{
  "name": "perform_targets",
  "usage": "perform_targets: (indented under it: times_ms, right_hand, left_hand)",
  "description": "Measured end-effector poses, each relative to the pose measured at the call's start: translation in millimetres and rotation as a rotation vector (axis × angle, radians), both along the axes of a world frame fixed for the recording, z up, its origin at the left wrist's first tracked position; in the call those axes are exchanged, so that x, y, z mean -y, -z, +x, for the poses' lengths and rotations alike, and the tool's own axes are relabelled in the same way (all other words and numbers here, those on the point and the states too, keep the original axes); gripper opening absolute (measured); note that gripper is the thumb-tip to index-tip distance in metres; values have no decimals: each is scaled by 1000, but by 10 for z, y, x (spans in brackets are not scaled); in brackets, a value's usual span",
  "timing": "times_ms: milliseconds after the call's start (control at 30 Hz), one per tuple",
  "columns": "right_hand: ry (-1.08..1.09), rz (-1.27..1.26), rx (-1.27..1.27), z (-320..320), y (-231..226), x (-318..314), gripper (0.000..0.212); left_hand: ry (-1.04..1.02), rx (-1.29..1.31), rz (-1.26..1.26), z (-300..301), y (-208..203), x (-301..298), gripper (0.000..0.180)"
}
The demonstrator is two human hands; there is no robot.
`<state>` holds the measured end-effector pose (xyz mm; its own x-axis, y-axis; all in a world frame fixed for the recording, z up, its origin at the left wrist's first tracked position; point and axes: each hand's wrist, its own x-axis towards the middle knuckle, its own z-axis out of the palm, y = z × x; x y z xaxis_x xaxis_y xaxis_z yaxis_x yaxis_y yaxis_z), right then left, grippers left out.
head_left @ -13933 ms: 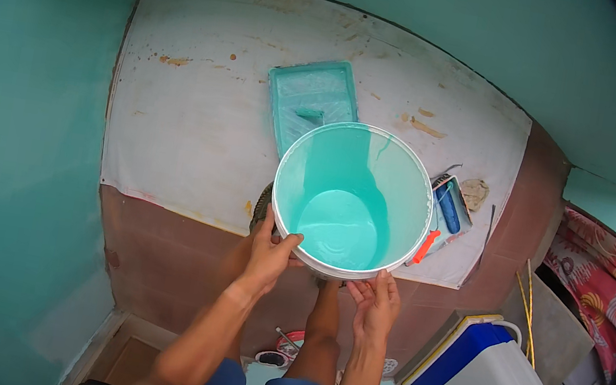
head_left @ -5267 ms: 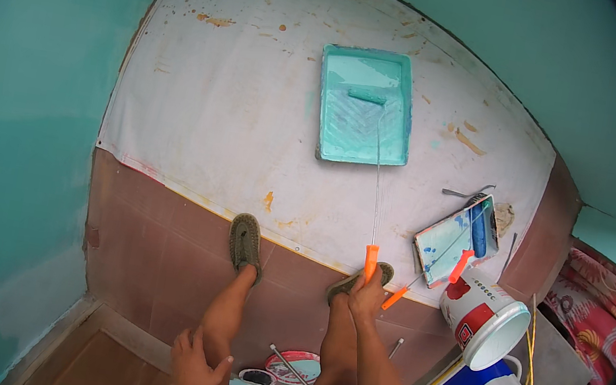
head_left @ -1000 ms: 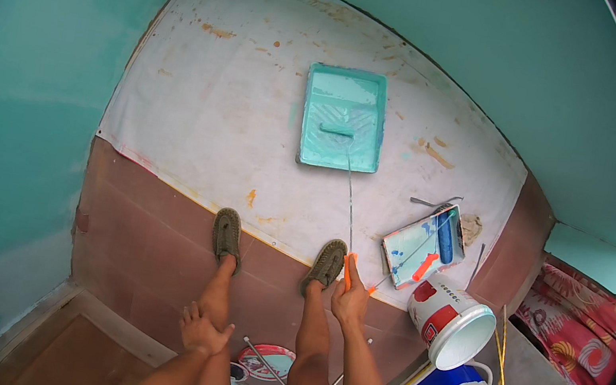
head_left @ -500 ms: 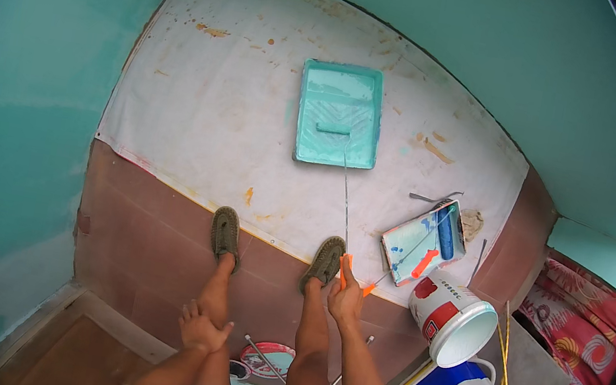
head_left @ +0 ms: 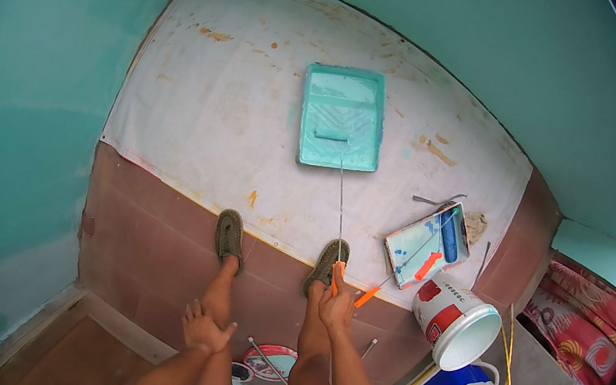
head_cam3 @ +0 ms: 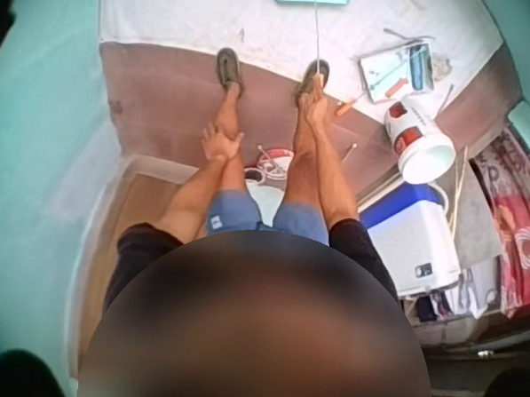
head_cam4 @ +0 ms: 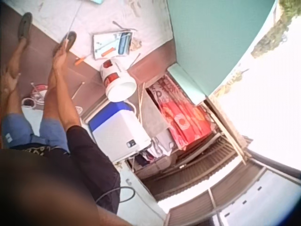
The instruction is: The person paints a wall with light green paint using a roller. They repeatedly dip the roller into a paint tray, apply paint to the wall in vertical strokes, and pour more paint from a bucket into the tray to continue.
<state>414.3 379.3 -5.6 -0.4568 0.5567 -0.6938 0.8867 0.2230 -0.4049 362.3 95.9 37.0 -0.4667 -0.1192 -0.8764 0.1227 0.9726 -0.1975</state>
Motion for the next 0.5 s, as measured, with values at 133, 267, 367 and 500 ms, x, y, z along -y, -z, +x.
perform_targets:
  times_ms: [133,267,367,500]
  right_hand:
    - [13,35,36,-282,314,-178,61]
    - [76,46,-75,-407,529,-303,58]
    - [352,-198,-246,-133,483,-291,52]
    - [966,-1103,-370,406,176,-532,27]
  left_hand:
    - [17,-17,2,44,16,65,94]
    - [11,8,-1,67,5,28,96]
    - [10,6,-16,134,15,-51,100]
    - [-79,-64,68,184,-9,-90,103]
